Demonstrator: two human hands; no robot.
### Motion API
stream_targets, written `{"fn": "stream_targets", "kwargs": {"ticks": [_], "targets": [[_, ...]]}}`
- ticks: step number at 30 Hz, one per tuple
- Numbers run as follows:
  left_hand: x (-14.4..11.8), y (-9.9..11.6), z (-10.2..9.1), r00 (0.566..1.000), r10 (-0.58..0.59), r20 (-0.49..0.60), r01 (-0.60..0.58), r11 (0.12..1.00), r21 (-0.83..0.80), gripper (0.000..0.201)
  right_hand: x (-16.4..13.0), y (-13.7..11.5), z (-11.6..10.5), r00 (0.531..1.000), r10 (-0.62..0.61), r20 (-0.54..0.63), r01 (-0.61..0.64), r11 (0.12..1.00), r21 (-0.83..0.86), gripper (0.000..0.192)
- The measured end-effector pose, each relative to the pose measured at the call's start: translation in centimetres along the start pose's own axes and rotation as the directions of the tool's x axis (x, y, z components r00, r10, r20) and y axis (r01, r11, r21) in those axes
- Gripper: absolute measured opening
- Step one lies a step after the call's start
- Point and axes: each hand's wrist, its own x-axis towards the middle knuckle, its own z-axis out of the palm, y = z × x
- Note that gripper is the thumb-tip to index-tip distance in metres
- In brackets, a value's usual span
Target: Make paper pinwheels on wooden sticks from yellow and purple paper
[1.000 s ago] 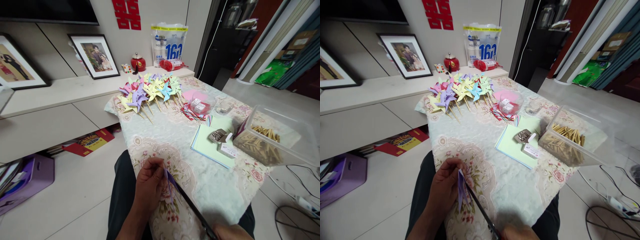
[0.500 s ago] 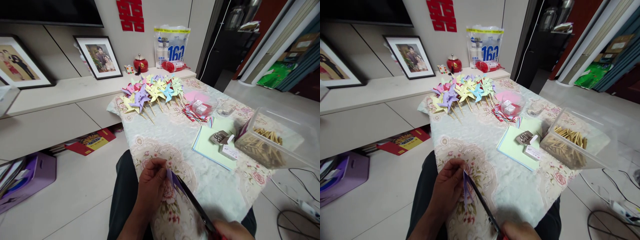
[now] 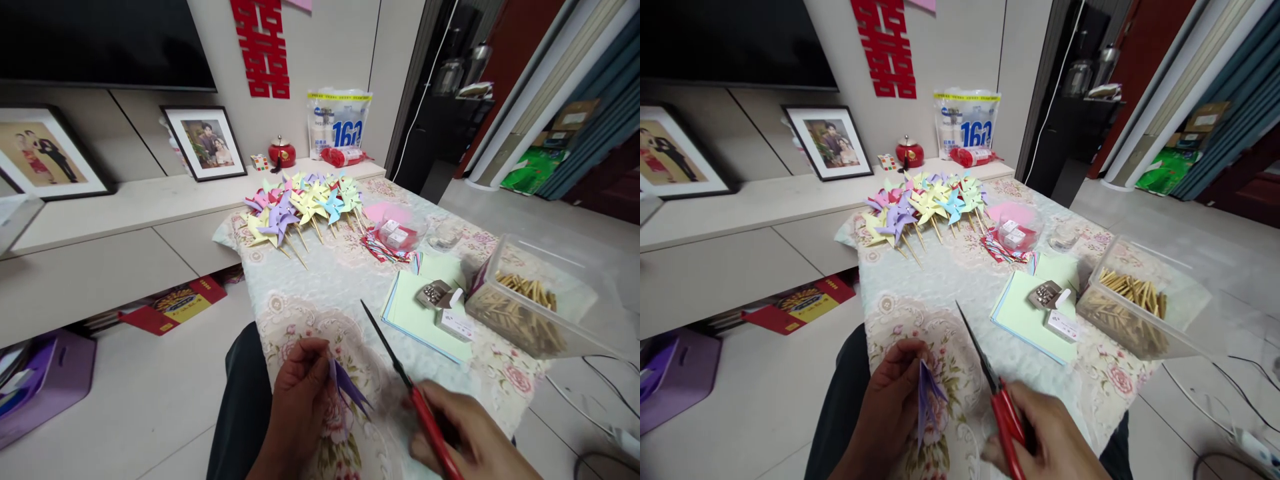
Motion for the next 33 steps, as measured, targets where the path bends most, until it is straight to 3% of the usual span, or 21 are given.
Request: {"fn": "stream_targets", "kwargs": {"ticks": [5,9,13,17,22,25,27,28,30,33], "targets": [[0.1,-0.1,-0.2,0.999,0.002,0.045,-0.002,1.000,-0.015,0.036,7.4,-3.7,-0.6,0.997,0.042,-0.069,-0.068,0.904,-0.423,0.018],[0.1,0.0,-0.3,0.996,0.026,0.090,-0.029,0.999,0.033,0.032,12.4,-5.5,0.4,0.995,0.026,-0.099,-0.080,0.804,-0.589,0.020],[0.3,-0.1,-0.4,0.996,0.011,0.083,-0.014,0.999,0.031,0.032,15.5,-6.0,1.4,0.985,0.041,-0.169,-0.137,0.786,-0.602,0.025],[0.5,-0.3,-0.2,0.997,0.013,0.082,-0.016,0.999,0.030,0.033,16.4,-5.9,2.1,0.975,0.015,-0.223,-0.144,0.805,-0.576,0.027],[0.4,-0.2,1.1,0.990,0.029,0.139,-0.029,1.000,-0.006,0.031,15.7,-5.9,2.4,0.978,-0.081,-0.192,-0.025,0.868,-0.496,0.020],[0.5,0.7,3.3,0.987,0.054,0.153,-0.056,0.998,0.012,0.028,15.5,-5.0,1.4,0.972,-0.183,-0.145,0.135,0.947,-0.292,0.019],[1.3,1.3,5.3,0.986,0.099,0.138,-0.105,0.994,0.034,0.029,15.6,-3.8,0.0,0.962,-0.193,-0.191,0.202,0.979,0.031,0.020],[2.0,1.5,6.3,0.982,0.130,0.133,-0.137,0.990,0.042,0.031,15.6,-3.1,-0.9,0.961,-0.148,-0.234,0.201,0.954,0.221,0.023],[3.9,1.6,8.2,0.972,0.218,0.092,-0.223,0.974,0.048,0.034,15.6,-1.7,-2.8,0.947,-0.013,-0.321,0.198,0.810,0.552,0.033],[7.3,0.9,9.9,0.938,0.341,0.069,-0.346,0.934,0.089,0.034,15.3,-0.1,-5.2,0.917,0.096,-0.387,0.269,0.566,0.779,0.043]]}}
